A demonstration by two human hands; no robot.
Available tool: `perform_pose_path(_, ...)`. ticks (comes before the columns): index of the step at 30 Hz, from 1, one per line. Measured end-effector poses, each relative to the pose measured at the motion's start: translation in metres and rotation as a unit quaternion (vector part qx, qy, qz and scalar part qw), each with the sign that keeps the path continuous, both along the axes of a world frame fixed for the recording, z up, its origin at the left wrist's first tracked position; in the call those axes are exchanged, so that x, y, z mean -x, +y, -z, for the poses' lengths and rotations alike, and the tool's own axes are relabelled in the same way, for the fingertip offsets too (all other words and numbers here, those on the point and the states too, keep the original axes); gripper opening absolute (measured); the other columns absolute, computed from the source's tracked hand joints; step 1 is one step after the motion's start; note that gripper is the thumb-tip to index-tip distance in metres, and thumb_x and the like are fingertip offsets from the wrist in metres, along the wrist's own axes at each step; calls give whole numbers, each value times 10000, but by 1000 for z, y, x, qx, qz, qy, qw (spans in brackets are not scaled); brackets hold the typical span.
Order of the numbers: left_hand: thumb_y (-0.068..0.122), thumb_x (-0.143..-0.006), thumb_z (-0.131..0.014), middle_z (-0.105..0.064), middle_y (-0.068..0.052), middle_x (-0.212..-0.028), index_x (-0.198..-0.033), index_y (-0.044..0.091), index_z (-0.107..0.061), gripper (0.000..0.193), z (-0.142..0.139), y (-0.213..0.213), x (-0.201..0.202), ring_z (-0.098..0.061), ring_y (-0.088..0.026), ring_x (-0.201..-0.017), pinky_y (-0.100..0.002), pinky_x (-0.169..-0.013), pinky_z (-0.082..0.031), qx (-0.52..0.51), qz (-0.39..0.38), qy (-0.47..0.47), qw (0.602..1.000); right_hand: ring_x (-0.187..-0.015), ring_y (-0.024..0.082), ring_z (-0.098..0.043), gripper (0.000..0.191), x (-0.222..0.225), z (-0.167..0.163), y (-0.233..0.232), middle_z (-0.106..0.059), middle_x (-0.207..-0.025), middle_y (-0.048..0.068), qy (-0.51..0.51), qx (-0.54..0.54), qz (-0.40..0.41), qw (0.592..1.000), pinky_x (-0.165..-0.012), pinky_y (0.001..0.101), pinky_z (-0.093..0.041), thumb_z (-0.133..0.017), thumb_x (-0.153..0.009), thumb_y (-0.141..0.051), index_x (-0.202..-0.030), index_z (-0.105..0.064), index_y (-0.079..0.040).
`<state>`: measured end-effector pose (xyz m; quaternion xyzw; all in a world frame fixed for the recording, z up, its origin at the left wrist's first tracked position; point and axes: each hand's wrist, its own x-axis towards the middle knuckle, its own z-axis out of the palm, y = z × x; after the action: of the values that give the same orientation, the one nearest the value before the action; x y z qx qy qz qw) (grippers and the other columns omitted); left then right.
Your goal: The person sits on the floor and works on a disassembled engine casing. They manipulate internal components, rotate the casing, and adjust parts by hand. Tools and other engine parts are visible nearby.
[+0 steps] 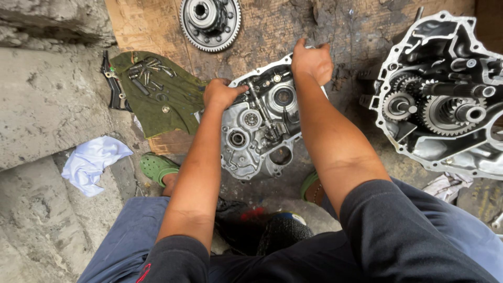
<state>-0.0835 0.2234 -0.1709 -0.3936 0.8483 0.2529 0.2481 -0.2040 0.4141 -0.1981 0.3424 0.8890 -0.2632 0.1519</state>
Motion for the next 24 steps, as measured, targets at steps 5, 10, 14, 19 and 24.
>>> perform_pose_path(5,572,-657,-804,-767,-136,-1096,-1098,124,-792,628,-8,15,5,-727,-294,-1059,-403,-945,-537,28,-10,-16,999,-986,330,-714,598,0,8,1,-757,-1004,143,22,-32,-1,999,-836,448,-560,-721,-719,-598,-1068,-715,-112)
perform_pose_path(10,605,-655,-778,-756,-150,-1103,-1101,129,-797,653,-12,21,8,-700,-315,-1084,-412,-969,-518,55,-17,6,998,-1001,320,-725,581,1,13,2,-759,-1033,143,-10,-1,5,1000,-862,443,-566,-703,-753,-589,-1098,-713,-122)
perform_pose_path(14,579,-664,-795,-766,-141,-1094,-1132,101,-774,669,-9,12,10,-729,-284,-1049,-385,-954,-530,15,-22,4,1000,-1001,313,-720,619,1,15,1,-753,-1030,152,-29,-1,-3,1000,-841,442,-569,-698,-764,-593,-1141,-688,-103)
perform_pose_path(19,523,-633,-840,-792,-128,-1062,-1112,70,-789,661,2,-1,5,-770,-260,-971,-359,-900,-564,-55,-26,-18,998,-1009,329,-711,618,-1,16,2,-753,-1028,152,5,-9,-3,1000,-847,453,-560,-722,-737,-591,-1113,-698,-101)
perform_pose_path(24,634,-572,-886,-780,-142,-1101,-1151,52,-760,831,3,-9,-3,-760,-256,-1009,-362,-938,-563,-59,-13,32,998,-1026,333,-709,583,1,16,2,-750,-1050,149,-8,0,1,1000,-868,459,-556,-722,-742,-589,-1086,-709,-118)
